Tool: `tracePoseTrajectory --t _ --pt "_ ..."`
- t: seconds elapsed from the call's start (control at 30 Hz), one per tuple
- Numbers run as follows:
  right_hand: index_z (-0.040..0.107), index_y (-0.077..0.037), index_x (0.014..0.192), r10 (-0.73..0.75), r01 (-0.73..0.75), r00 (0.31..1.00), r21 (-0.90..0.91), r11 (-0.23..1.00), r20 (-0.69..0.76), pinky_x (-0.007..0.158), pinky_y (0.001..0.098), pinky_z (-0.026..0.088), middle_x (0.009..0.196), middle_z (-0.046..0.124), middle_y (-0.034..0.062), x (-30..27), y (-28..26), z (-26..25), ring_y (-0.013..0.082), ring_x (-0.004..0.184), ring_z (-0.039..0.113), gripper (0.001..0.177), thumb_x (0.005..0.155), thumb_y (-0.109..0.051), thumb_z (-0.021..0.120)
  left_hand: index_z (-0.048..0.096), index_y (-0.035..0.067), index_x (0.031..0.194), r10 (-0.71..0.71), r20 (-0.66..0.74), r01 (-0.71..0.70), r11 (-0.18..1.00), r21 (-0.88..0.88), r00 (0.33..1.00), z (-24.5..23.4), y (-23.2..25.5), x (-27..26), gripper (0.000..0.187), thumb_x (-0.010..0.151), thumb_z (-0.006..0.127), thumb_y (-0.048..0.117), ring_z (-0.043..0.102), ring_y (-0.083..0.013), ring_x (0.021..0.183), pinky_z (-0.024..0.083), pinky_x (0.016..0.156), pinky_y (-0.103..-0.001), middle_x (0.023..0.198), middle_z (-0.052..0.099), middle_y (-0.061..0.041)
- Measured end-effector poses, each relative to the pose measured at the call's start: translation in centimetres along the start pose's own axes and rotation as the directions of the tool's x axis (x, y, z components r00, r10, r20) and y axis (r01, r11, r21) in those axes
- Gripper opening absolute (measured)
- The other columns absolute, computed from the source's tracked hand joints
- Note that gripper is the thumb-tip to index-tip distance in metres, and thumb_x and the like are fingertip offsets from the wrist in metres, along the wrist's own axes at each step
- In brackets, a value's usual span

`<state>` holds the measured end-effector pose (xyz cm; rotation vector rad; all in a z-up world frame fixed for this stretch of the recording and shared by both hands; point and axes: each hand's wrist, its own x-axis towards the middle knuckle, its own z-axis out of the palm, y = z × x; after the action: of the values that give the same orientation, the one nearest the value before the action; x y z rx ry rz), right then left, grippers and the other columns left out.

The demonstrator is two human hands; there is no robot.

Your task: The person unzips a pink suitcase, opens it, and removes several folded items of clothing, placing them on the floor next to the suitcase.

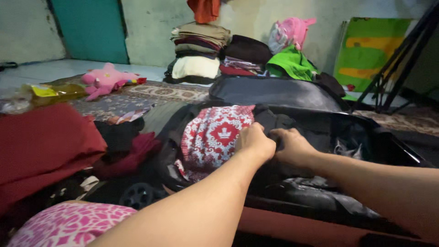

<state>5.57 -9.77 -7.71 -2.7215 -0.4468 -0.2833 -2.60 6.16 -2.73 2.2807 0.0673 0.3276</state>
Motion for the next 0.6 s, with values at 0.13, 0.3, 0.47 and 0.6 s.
tracePoseTrajectory --t 0.13,0.3,0.47,0.6 --pt "0.026 -0.020 0.159 -0.181 0.174 0.982 0.107 0.979 0.056 0.107 0.0435 0.044 0.143 0.048 0.0270 -2.2 -0.1 1.7 0.0422 0.132 0.049 0.126 0.054 -0.022 0.096 0.061 0.006 0.130 -0.103 -0.032 0.103 0.995 0.002 0.994 1.7 -0.5 -0.9 0.046 0.087 0.068 0.020 0.055 -0.0376 0.129 0.049 0.104 -0.047 0.141 0.052 -0.019" --pt "0.023 -0.037 0.162 -0.006 -0.017 0.991 0.171 0.985 0.132 0.101 0.0424 0.053 0.138 0.062 0.0134 -3.5 -1.1 0.8 0.0321 0.120 0.066 0.115 0.069 -0.018 0.087 0.060 0.011 0.134 -0.057 -0.053 0.056 0.998 -0.014 0.997 2.7 -1.6 -0.5 0.048 0.087 0.063 0.020 0.056 -0.0361 0.130 0.048 0.107 -0.045 0.142 0.051 -0.017" --pt "0.046 -0.035 0.150 0.038 -0.042 0.999 0.112 0.993 0.039 0.100 0.0449 0.055 0.125 0.072 0.0143 -3.6 -1.9 -0.4 0.0329 0.118 0.069 0.089 0.072 -0.002 0.070 0.060 0.014 0.134 -0.040 -0.036 0.040 0.999 -0.012 0.999 3.5 -2.2 -0.3 0.049 0.086 0.063 0.024 0.056 -0.0348 0.128 0.048 0.106 -0.045 0.140 0.053 -0.016" --pt "0.058 -0.033 0.142 0.035 -0.035 0.998 -0.017 0.999 0.047 0.102 0.0445 0.054 0.123 0.072 0.0167 -2.6 -2.1 -1.7 0.0344 0.119 0.068 0.081 0.069 0.000 0.066 0.060 0.017 0.134 -0.010 -0.057 0.008 1.000 -0.023 0.998 3.9 -2.8 0.1 0.050 0.086 0.065 0.031 0.056 -0.0348 0.128 0.047 0.106 -0.046 0.138 0.055 -0.014"
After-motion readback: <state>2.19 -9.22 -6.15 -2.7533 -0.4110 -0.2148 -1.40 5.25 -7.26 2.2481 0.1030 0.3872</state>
